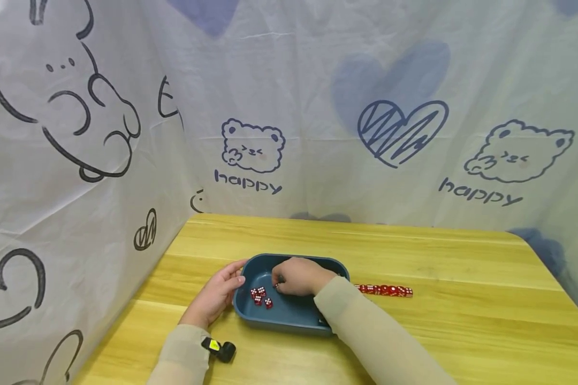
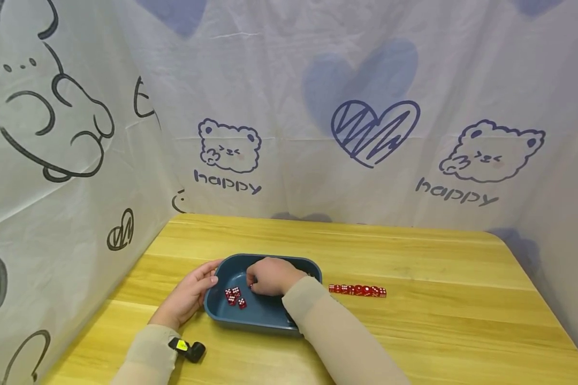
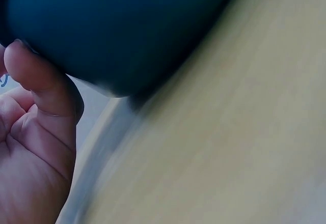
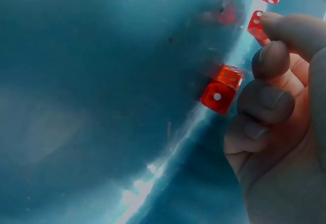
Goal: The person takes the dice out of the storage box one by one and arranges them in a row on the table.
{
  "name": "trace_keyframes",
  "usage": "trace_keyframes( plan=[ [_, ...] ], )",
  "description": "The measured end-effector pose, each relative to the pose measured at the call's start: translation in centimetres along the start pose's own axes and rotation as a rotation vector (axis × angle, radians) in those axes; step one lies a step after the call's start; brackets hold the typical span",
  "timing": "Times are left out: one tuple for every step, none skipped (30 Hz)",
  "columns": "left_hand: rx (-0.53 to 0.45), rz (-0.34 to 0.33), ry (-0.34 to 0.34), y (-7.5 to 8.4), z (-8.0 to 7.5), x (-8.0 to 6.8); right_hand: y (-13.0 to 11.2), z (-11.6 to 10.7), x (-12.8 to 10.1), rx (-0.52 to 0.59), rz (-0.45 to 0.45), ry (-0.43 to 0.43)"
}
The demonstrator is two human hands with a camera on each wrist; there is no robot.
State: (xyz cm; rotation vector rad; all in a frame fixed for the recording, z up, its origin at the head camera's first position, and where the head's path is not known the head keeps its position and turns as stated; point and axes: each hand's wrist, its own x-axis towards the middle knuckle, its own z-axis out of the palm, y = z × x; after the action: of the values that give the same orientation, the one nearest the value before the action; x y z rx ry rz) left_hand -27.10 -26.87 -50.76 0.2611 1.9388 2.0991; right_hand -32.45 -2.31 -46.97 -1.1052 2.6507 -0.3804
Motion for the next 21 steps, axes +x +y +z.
trace_keyframes(
  plan=[
    [0.001,-0.002,0.001,0.0,0.0,0.0,-0.1,-0.1,0.0,0.002,-0.007,0.001],
    [0.002,-0.005,0.001,0.0,0.0,0.0,-0.2,-0.1,0.0,0.003,-0.012,0.002],
    [0.002,-0.006,0.001,0.0,0.0,0.0,-0.2,-0.2,0.0,0.002,-0.017,0.004],
    [0.003,-0.007,0.000,0.0,-0.1,0.0,-0.3,-0.2,0.0,0.001,-0.020,0.006],
    [0.005,-0.006,0.001,0.0,-0.1,0.1,-0.4,-0.3,0.0,-0.008,-0.021,0.008],
    [0.005,-0.003,0.000,0.0,0.0,0.1,-0.4,-0.3,0.0,-0.008,-0.021,0.011],
    [0.007,0.000,0.002,0.1,0.0,0.1,-0.4,-0.4,0.0,-0.013,-0.021,0.015],
    [0.009,0.002,0.003,0.1,0.0,0.2,-0.5,-0.5,0.0,-0.015,-0.019,0.019],
    [0.010,0.003,0.006,0.2,0.0,0.2,-0.5,-0.6,0.0,-0.016,-0.018,0.021],
    [0.013,0.004,0.005,0.2,0.0,0.2,-0.6,-0.7,0.0,-0.014,-0.016,0.021],
    [0.015,0.002,0.004,0.3,0.0,0.2,-0.6,-0.8,-0.1,-0.012,-0.017,0.021],
    [0.016,-0.001,0.003,0.3,0.0,0.1,-0.7,-0.8,-0.1,-0.004,-0.016,0.019],
    [0.016,-0.003,0.000,0.3,0.0,0.1,-0.8,-0.9,-0.2,0.000,-0.016,0.019],
    [0.016,-0.005,-0.003,0.3,0.0,0.1,-0.9,-1.0,-0.2,0.005,-0.017,0.019],
    [0.015,-0.006,-0.008,0.3,-0.1,0.1,-1.0,-1.1,-0.3,0.008,-0.018,0.019],
    [0.013,-0.005,-0.011,0.2,-0.1,0.1,-1.1,-1.2,-0.3,0.011,-0.020,0.019],
    [0.010,-0.005,-0.011,0.2,-0.1,0.1,-1.2,-1.2,-0.4,0.011,-0.023,0.022],
    [0.011,-0.001,-0.016,0.1,-0.2,0.1,-1.2,-1.3,-0.4,0.012,-0.024,0.025],
    [0.011,0.002,-0.020,0.1,-0.2,0.1,-1.3,-1.3,-0.4,0.010,-0.026,0.031],
    [0.012,0.003,-0.021,0.0,-0.2,0.1,-1.3,-1.4,-0.4,0.011,-0.030,0.036],
    [0.013,0.004,-0.023,0.0,-0.2,0.1,-1.4,-1.5,-0.4,0.011,-0.034,0.040]
  ],
)
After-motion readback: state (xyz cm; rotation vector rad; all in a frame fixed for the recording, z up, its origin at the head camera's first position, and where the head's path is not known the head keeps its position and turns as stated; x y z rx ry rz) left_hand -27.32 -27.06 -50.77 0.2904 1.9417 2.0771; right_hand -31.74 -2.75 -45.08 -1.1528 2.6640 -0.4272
